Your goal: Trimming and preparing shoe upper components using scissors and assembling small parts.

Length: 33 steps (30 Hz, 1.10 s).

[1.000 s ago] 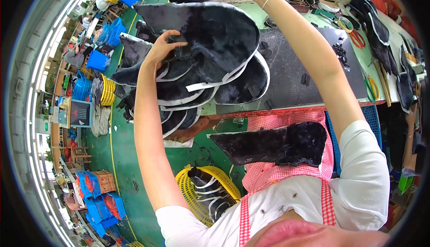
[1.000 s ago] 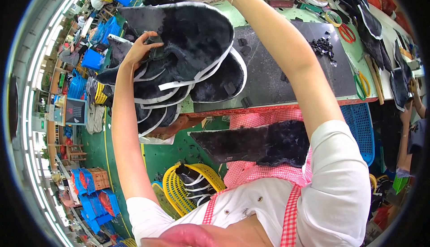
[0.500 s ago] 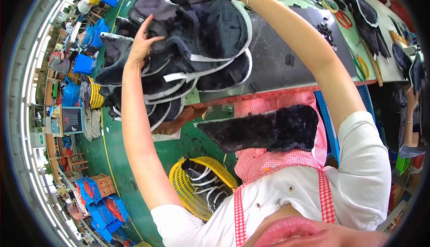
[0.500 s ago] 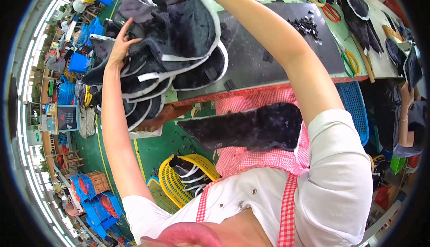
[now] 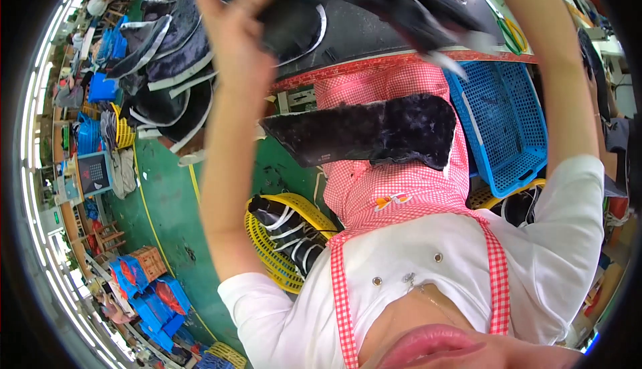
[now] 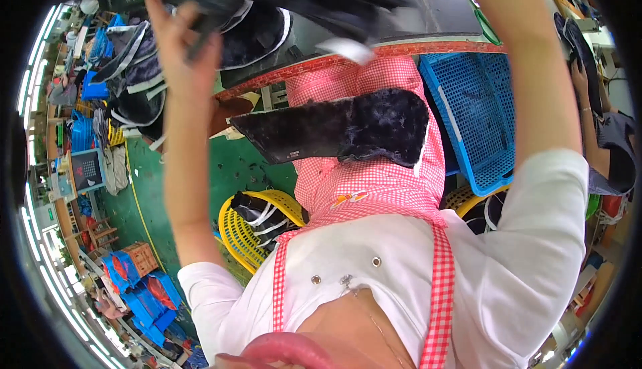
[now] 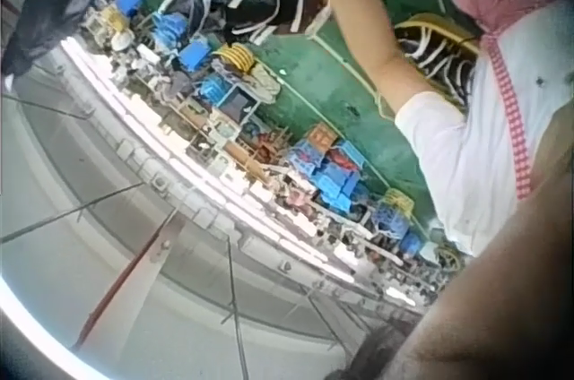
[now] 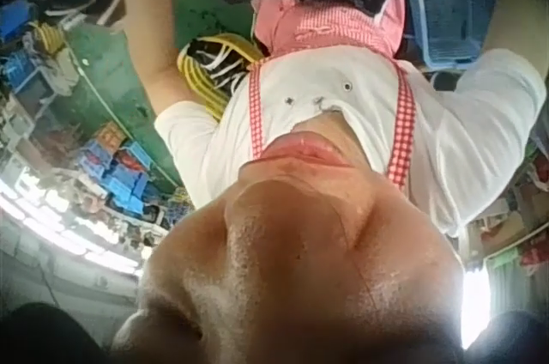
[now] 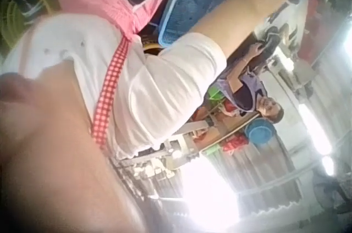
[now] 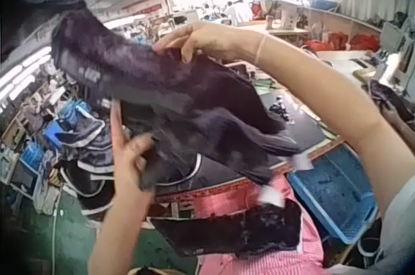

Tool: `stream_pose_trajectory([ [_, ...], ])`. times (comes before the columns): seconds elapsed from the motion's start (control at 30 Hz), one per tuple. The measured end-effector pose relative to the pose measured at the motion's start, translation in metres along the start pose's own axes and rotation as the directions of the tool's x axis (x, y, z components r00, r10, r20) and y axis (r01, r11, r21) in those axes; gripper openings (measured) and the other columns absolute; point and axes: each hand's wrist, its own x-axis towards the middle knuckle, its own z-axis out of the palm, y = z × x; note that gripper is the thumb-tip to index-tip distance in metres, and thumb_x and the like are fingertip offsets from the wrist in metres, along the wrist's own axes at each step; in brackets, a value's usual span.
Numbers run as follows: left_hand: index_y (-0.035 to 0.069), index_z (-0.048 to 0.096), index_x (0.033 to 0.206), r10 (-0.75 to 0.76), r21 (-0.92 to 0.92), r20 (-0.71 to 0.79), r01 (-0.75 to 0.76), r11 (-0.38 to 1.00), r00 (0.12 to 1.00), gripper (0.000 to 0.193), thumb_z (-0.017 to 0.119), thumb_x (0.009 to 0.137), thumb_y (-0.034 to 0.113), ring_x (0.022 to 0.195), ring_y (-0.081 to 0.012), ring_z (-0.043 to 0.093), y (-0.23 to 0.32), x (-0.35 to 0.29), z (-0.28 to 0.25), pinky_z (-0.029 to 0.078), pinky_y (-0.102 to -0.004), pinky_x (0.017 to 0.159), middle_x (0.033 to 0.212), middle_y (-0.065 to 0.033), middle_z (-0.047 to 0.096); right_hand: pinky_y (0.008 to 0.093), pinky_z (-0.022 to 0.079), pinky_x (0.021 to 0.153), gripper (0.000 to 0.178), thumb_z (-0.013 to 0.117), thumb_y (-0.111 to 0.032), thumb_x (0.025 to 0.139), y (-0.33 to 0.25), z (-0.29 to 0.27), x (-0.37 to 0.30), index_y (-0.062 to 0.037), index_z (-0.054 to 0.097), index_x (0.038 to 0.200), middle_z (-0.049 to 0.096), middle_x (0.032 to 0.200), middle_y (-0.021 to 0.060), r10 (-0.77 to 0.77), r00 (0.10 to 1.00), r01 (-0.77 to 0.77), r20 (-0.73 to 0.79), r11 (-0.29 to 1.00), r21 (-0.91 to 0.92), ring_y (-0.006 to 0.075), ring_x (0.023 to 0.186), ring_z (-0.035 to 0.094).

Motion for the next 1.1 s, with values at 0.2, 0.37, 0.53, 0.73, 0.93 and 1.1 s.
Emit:
stream_pose_trajectory([
  [0.2,0.002,0.038,0.126,-0.466,0.077,-0.255,0.498,0.864,0.847,0.058,0.074,0.081,0.004,0.100,-0.0162,0.057,-0.112,-0.234,0.023,0.051,-0.0292,0.081,0.113,-0.0104,0.056,0.0399,0.046,0.091,0.041,0.052,0.008,0.063,0.067,0.139,-0.165,-0.0056,0.070,0.098,0.066,0.107,0.0146,0.008,0.988,0.088,0.154,0.786,-0.611,0.0290,0.105,0.060],
  [0.37,0.003,0.049,0.135,-0.819,0.728,0.350,0.419,0.543,0.454,0.058,0.054,0.094,0.044,0.114,-0.0280,0.058,-0.086,-0.263,-0.046,0.045,-0.0325,0.095,0.128,-0.0172,0.058,0.0397,0.041,0.096,0.025,0.059,0.002,0.072,0.160,0.201,-0.290,-0.0061,0.065,0.094,0.064,0.097,0.0125,0.292,0.957,-0.208,0.008,0.699,-0.684,0.0326,0.103,0.056],
  [0.53,0.003,0.066,0.116,-0.699,0.620,0.395,0.388,0.682,0.596,0.025,0.059,0.093,0.012,0.099,-0.0110,0.062,0.008,-0.164,-0.054,0.048,-0.0276,0.089,0.107,-0.0054,0.069,0.0404,0.046,0.090,0.030,0.069,-0.012,0.080,0.120,0.164,-0.203,-0.0020,0.061,0.107,0.062,0.109,0.0146,0.136,0.974,-0.178,-0.182,0.954,-0.240,0.0346,0.098,0.060],
  [0.73,0.009,0.070,0.094,0.051,0.841,0.527,-0.529,0.115,0.848,0.018,0.069,0.076,0.013,0.085,-0.0280,0.060,-0.007,-0.027,-0.038,0.048,-0.0388,0.080,0.086,-0.0078,0.066,0.0342,0.046,0.093,0.081,0.076,-0.051,0.076,0.210,0.112,-0.044,0.0105,0.052,0.123,0.060,0.115,0.0204,0.466,0.700,-0.491,-0.542,0.864,0.109,0.0229,0.108,0.058],
  [0.93,0.018,0.053,0.133,-0.356,0.688,0.709,-0.489,0.536,0.609,0.050,0.064,0.085,0.031,0.108,-0.0332,0.054,-0.142,-0.082,-0.016,0.043,-0.0451,0.094,0.123,-0.0178,0.054,0.0339,0.050,0.088,0.077,0.085,-0.048,0.058,0.234,0.124,0.083,0.0038,0.065,0.111,0.069,0.104,0.0171,0.407,0.872,-0.394,-0.273,0.913,0.101,0.0283,0.095,0.066],
  [1.1,0.033,0.038,0.144,-0.511,0.758,0.643,-0.567,0.322,0.571,0.066,0.060,0.083,0.045,0.116,-0.0351,0.049,-0.160,-0.135,-0.042,0.030,-0.0580,0.104,0.125,-0.0188,0.051,0.0360,0.052,0.076,0.048,0.080,-0.027,0.068,0.152,0.047,0.104,0.0027,0.067,0.104,0.069,0.096,0.0163,0.152,0.906,-0.387,-0.395,0.673,-0.630,0.0254,0.082,0.067],
])
